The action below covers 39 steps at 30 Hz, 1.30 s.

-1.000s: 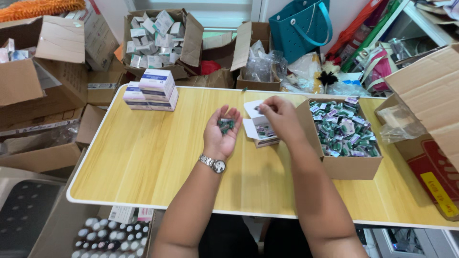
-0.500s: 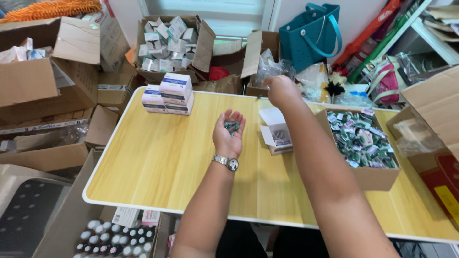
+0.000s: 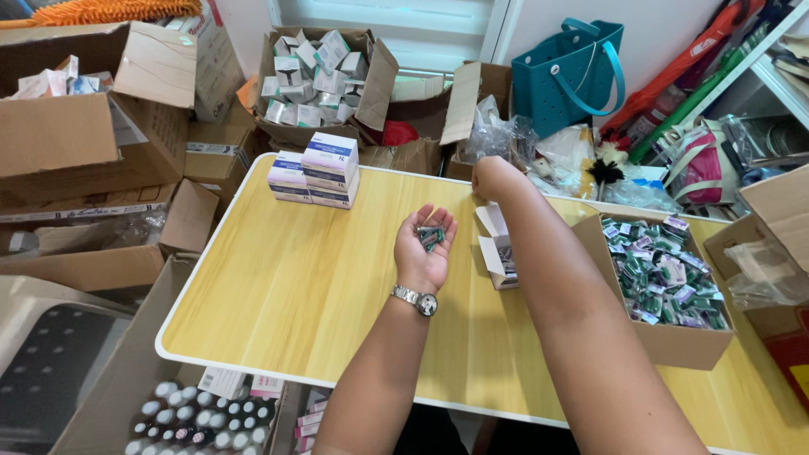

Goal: The person transfers small individually wrapped items from a large cardboard box into a smaller white box. The person repeatedly picks up handfuls of items and places them into the smaller box until it is full, then closes the box and sets it aside.

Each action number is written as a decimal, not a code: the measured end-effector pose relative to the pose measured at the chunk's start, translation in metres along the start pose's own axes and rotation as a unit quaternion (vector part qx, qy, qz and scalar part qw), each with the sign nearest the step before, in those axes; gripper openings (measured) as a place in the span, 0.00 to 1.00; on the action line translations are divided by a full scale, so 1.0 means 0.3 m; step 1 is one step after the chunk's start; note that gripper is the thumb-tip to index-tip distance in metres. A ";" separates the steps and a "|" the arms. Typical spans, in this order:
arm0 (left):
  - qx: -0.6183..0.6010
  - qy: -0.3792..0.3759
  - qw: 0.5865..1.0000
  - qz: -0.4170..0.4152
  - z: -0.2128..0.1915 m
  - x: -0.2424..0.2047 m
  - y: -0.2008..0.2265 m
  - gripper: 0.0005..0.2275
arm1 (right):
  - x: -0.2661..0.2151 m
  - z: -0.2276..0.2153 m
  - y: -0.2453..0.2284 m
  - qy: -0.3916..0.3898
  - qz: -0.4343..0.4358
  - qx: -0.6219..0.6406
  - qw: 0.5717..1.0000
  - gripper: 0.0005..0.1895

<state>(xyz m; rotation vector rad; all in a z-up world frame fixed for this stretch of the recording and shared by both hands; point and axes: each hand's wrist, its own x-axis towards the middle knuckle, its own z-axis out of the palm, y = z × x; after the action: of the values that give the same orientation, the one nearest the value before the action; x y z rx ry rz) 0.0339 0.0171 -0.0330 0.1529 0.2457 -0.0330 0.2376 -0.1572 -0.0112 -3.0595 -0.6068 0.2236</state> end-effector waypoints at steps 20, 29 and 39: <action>-0.023 -0.112 0.989 -0.098 0.058 -0.119 -0.111 0.16 | -0.928 -0.257 -0.294 0.213 0.081 0.156 0.961 0.08; -0.035 -0.113 0.990 -0.072 0.034 -0.100 -0.074 0.17 | -1.447 -0.094 -0.330 0.181 -0.153 0.280 0.930 0.21; -0.038 -0.153 0.985 -0.077 0.056 -0.110 -0.060 0.18 | -1.511 0.107 -0.312 0.149 -0.131 0.321 0.926 0.08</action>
<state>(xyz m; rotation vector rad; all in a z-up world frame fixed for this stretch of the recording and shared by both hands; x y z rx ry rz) 0.0051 -0.0028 -0.0116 0.0514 -0.0492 -0.1984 -0.2170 -0.2436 0.0230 -2.2935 -0.7311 -0.0475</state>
